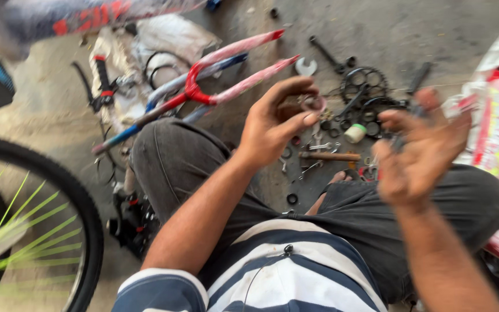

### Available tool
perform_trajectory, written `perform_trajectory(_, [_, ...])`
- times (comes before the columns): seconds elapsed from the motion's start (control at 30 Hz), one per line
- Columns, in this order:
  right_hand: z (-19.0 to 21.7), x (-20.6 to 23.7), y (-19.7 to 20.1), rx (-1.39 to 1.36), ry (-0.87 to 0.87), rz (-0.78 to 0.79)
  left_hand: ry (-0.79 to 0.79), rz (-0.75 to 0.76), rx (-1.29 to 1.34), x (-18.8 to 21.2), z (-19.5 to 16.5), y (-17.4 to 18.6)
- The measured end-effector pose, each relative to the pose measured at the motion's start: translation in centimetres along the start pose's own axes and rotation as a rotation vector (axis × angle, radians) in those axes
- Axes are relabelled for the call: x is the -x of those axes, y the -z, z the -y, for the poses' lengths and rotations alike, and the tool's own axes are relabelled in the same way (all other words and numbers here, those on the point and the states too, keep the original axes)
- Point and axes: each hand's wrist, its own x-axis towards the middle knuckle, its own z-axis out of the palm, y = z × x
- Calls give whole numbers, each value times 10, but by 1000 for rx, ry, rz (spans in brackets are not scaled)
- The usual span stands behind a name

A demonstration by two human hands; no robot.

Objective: The person sits on the floor of a bicycle workshop assembling a bicycle fork. They handle small headset cups and rings, fit parts onto the fork steerer tube, and press components into place using a metal pipe tube, working with parts laid out on the ground.

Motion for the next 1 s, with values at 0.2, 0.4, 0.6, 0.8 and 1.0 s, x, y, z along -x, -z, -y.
perform_trajectory(0.2, [-62,-14,11,129,-93,60,104,-197,-975,-34,74,16])
perform_trajectory(0.4, [-90,-13,14,167,-196,145,410,-743,-1188,-19,151,82])
perform_trajectory(0.6, [-105,-14,11,68,-372,148,605,-878,-1241,-23,165,136])
perform_trajectory(0.8, [-106,-27,2,-41,-437,175,241,-852,-1465,-39,165,149])
perform_trajectory(1.0, [-104,-35,-6,-78,-456,220,540,-334,-1638,-24,198,140])
